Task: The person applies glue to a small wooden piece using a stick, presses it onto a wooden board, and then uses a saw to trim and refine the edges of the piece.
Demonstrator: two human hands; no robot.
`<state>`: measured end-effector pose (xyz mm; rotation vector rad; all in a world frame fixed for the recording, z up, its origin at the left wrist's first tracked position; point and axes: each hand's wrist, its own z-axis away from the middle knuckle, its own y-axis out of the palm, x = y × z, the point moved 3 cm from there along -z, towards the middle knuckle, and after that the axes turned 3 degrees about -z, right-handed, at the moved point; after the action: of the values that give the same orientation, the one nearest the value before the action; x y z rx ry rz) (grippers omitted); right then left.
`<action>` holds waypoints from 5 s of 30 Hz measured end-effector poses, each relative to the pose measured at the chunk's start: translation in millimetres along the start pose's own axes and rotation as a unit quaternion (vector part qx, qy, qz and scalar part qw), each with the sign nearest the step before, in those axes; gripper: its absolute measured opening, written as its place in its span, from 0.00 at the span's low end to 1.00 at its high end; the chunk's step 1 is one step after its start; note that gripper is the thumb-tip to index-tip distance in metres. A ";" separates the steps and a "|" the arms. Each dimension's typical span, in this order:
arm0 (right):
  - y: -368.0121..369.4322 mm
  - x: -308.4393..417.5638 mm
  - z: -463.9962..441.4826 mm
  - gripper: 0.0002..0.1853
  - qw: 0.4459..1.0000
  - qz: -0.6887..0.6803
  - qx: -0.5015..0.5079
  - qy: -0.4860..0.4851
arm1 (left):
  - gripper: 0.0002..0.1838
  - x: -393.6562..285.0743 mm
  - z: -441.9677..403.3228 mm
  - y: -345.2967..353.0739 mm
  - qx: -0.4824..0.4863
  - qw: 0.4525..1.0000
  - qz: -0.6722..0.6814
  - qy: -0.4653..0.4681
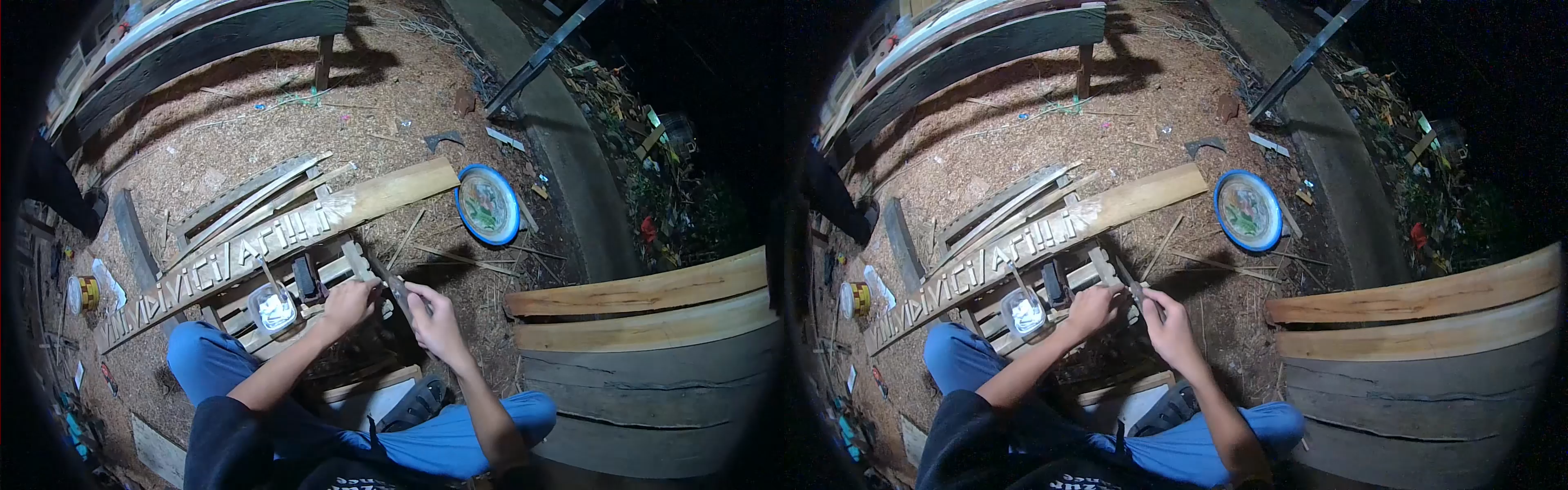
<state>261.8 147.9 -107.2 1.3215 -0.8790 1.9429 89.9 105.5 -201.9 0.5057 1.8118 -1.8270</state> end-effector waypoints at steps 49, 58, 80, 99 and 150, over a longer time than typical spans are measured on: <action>15.1 48.3 17.1 0.18 0.982 0.150 -0.041 -0.105 | 0.14 -4.3 -3.5 -3.4 0.042 0.999 -0.006 -0.031; 11.0 52.6 15.1 0.18 0.987 0.131 -0.049 -0.073 | 0.14 -10.2 -3.2 -8.8 0.031 0.999 0.009 -0.039; 0.6 91.8 14.6 0.18 0.985 0.160 0.005 -0.067 | 0.17 -4.2 -1.7 -2.3 0.016 0.998 -0.023 -0.058; -20.3 93.6 22.1 0.20 0.990 0.125 0.028 -0.058 | 0.18 -7.8 -5.1 -1.6 0.034 0.997 -0.013 -0.071; -8.1 53.1 -3.2 0.18 0.988 0.146 0.037 -0.043 | 0.20 -14.3 0.9 12.0 0.025 0.999 -0.022 0.001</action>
<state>250.3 161.7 -56.6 1.3911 -1.1051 2.1711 108.5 106.3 -203.0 0.4892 1.7955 -1.9060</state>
